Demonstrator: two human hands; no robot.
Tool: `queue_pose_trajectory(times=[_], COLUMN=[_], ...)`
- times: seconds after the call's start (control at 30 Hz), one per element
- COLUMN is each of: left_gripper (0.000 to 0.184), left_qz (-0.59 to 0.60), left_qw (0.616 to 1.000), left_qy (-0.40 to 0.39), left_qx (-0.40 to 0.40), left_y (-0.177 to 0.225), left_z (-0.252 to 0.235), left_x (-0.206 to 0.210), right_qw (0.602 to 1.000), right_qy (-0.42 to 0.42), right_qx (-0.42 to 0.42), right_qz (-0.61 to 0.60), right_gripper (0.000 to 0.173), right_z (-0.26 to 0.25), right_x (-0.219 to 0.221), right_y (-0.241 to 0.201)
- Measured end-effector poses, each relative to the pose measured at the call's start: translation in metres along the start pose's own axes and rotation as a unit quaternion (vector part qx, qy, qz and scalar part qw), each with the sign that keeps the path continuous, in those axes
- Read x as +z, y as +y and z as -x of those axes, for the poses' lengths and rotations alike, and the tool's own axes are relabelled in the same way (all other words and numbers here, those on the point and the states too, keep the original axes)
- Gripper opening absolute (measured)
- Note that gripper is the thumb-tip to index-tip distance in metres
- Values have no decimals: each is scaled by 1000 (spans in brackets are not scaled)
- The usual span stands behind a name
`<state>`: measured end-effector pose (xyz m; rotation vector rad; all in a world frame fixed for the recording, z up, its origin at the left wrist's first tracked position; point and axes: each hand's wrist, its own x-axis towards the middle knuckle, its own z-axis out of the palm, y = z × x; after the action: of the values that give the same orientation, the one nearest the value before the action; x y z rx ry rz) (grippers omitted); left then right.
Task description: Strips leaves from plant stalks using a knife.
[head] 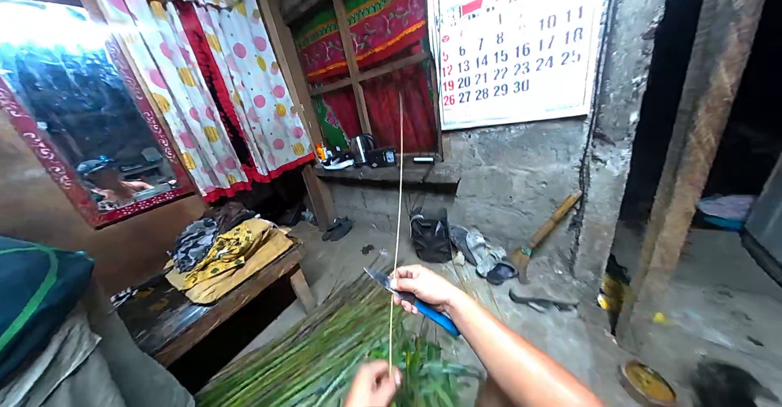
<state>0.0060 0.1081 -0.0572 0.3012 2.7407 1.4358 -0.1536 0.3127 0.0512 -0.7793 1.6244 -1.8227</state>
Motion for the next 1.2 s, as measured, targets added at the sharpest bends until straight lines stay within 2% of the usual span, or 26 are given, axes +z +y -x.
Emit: queue_pose_trajectory(times=[0.07, 0.13, 0.2, 0.3, 0.37, 0.47, 0.53, 0.7, 0.8, 0.87, 0.97, 1.1, 1.2], left_gripper=[25, 26, 29, 28, 26, 23, 21, 21, 20, 19, 20, 21, 20], left_qz=[-30, -61, -99, -95, -58, -28, -26, -72, -97, -118, -155, -193, -225], left_qw=[1000, 998, 994, 993, 993, 990, 989, 986, 982, 977, 968, 963, 961], left_qy=[8, -17, -25, 46, 101, 139, 145, 137, 127, 119, 123, 114, 96], left_qx=[-5, -17, -38, -55, -35, -16, 4, 59, 105, 134, 153, 147, 132], left_y=[19, 42, 65, 77, 77, 79, 75, 71, 68, 68, 68, 75, 76], left_z=[-22, -36, -46, -58, -61, -65, -69, -78, -81, -83, -87, -90, -89], left_x=[-16, -31, -42, -47, -49, -46, -39, -22, -19, -20, -22, -29, -38], right_qw=[1000, 999, 998, 982, 960, 936, 914, 844, 814, 812, 821, 799, 771], right_qy=[-4, 4, 45, 171, 216, 186, 164, 133, 80, 71, 102, 180, 178], right_qx=[-11, -17, -18, -49, -25, 60, 87, 97, 66, 55, 71, 156, 215], right_qz=[28, 50, 37, -55, -175, -294, -361, -510, -572, -576, -557, -552, -572], right_gripper=[19, 20, 31, 31, 27, 30, 31, 32, 29, 27, 27, 27, 26], right_z=[14, 27, 43, 78, 93, 97, 92, 65, 58, 56, 54, 46, 41], right_x=[8, 12, 10, 10, 18, 42, 59, 71, 65, 62, 58, 55, 56], right_y=[-1, -8, -7, 22, 49, 91, 111, 125, 127, 130, 134, 150, 172])
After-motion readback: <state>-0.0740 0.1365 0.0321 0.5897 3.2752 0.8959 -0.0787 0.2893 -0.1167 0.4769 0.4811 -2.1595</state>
